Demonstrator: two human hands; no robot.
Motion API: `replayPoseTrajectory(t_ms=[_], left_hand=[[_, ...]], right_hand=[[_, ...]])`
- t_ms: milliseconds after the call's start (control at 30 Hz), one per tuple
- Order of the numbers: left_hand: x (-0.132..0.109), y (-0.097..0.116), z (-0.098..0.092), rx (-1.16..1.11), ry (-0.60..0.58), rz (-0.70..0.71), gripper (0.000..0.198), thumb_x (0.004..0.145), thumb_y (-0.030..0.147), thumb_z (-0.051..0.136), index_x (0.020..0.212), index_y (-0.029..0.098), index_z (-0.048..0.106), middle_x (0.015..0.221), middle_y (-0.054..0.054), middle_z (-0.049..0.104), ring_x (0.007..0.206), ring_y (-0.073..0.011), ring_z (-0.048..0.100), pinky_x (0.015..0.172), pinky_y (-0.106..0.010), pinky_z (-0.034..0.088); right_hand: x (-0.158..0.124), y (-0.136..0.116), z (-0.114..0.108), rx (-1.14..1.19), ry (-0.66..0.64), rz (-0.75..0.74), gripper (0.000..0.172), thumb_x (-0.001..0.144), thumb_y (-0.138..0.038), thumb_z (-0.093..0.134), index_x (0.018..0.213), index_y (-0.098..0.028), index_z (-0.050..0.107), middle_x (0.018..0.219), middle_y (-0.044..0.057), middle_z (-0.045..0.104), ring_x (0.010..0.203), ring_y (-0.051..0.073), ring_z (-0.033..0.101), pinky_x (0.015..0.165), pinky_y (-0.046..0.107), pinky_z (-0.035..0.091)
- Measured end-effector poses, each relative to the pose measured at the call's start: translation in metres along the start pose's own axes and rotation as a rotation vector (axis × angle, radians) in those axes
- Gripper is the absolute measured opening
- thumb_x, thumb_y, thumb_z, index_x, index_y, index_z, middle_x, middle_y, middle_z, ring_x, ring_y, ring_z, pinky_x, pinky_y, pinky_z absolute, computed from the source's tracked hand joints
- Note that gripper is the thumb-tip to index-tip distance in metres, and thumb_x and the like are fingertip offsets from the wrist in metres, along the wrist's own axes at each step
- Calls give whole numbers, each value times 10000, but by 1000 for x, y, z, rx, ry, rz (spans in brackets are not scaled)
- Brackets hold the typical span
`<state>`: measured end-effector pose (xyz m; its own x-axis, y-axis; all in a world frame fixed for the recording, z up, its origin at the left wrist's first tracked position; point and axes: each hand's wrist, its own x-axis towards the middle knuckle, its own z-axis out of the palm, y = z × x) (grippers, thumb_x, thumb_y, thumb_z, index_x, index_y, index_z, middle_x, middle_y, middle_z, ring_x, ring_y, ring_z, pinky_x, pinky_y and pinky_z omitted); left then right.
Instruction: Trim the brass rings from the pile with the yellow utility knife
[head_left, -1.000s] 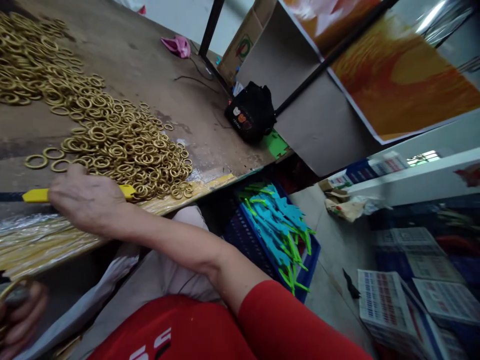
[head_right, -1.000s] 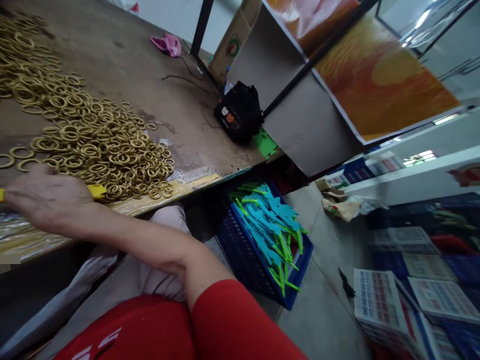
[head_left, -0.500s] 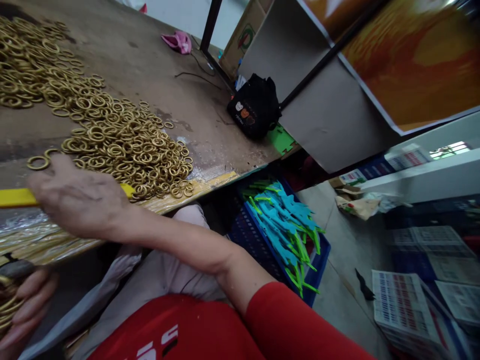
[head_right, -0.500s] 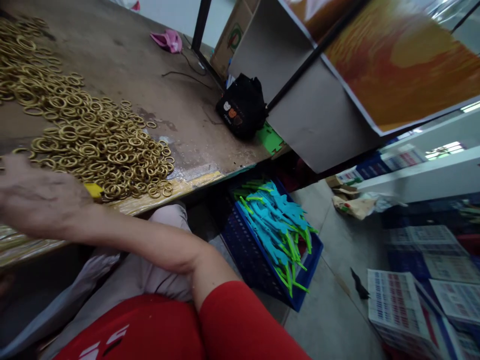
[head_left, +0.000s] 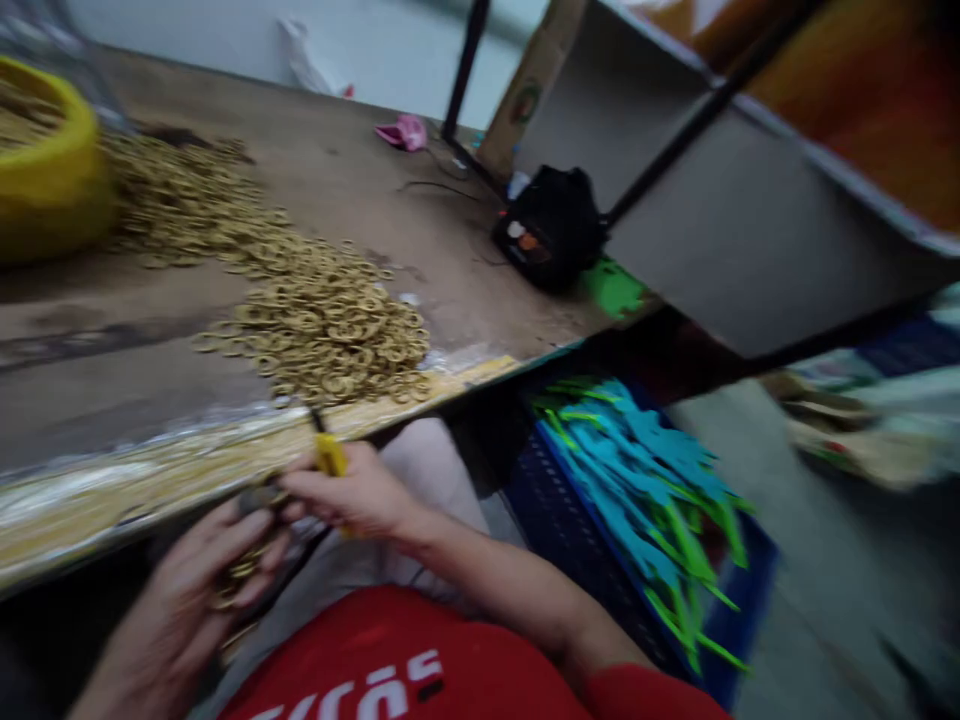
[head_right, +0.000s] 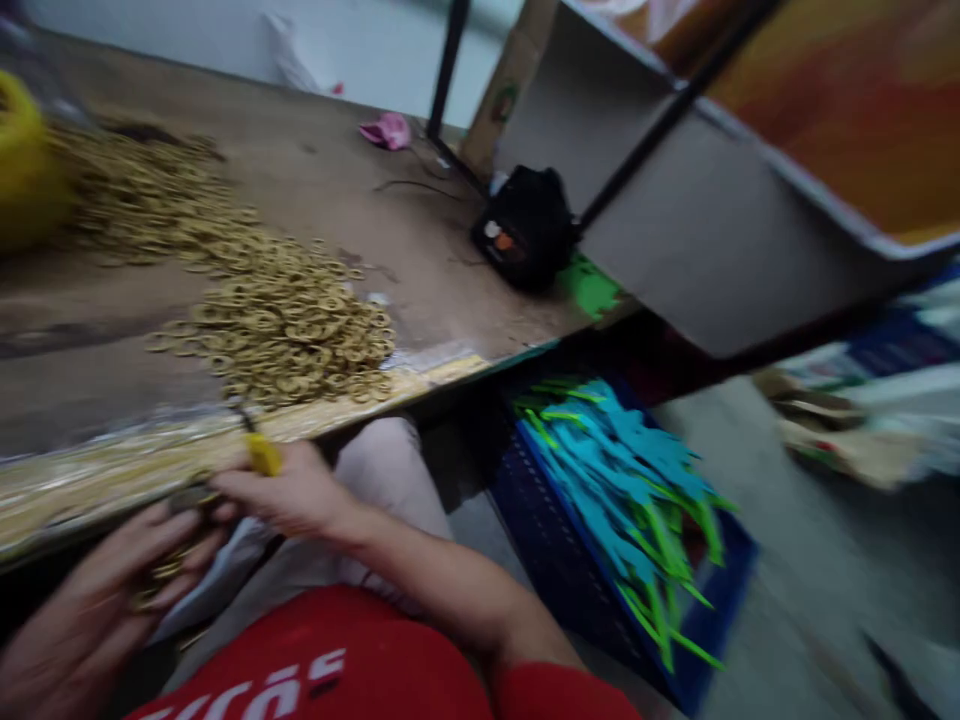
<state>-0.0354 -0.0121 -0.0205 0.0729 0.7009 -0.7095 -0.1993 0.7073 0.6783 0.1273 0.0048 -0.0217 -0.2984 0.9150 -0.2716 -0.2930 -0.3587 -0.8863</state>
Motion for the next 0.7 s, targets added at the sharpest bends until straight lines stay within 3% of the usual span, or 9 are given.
replayPoseTrajectory(t_ms=[67,133,333,600,700], left_hand=[[-6,2,13,-47,-263,27,406,570,389,863,821,121,690,487,27,562,358,-28,382,317,-104,260],[-6,3,20,-117,-348,79,353,642,381,834,813,116,676,513,29,558,379,-22,380,327,-98,265],[-9,-6,22,-219,-287,191,277,705,297,809,837,115,648,720,-10,636,470,-34,463,337,-100,314],[-12,-9,19,-167,-253,208,312,703,368,801,801,129,627,671,-8,635,448,-41,468,344,-110,315],[-11,-6,15,-105,-266,198,338,704,410,788,818,135,630,584,14,602,405,-35,425,353,-115,306]], right_hand=[[-8,2,0,141,56,65,221,764,-356,696,736,-161,594,584,-49,577,406,34,350,376,152,265],[-12,6,-2,231,120,71,274,729,-386,745,759,-157,597,586,-43,584,398,31,361,360,144,254],[-19,16,1,298,103,61,295,734,-392,766,726,-142,610,614,-35,576,406,16,361,363,135,272],[-26,13,2,88,115,54,308,780,-431,711,712,-148,611,535,-52,519,402,33,348,377,155,265],[-25,6,0,-83,183,-15,248,793,-393,694,857,-155,667,601,-33,580,457,58,429,431,171,341]])
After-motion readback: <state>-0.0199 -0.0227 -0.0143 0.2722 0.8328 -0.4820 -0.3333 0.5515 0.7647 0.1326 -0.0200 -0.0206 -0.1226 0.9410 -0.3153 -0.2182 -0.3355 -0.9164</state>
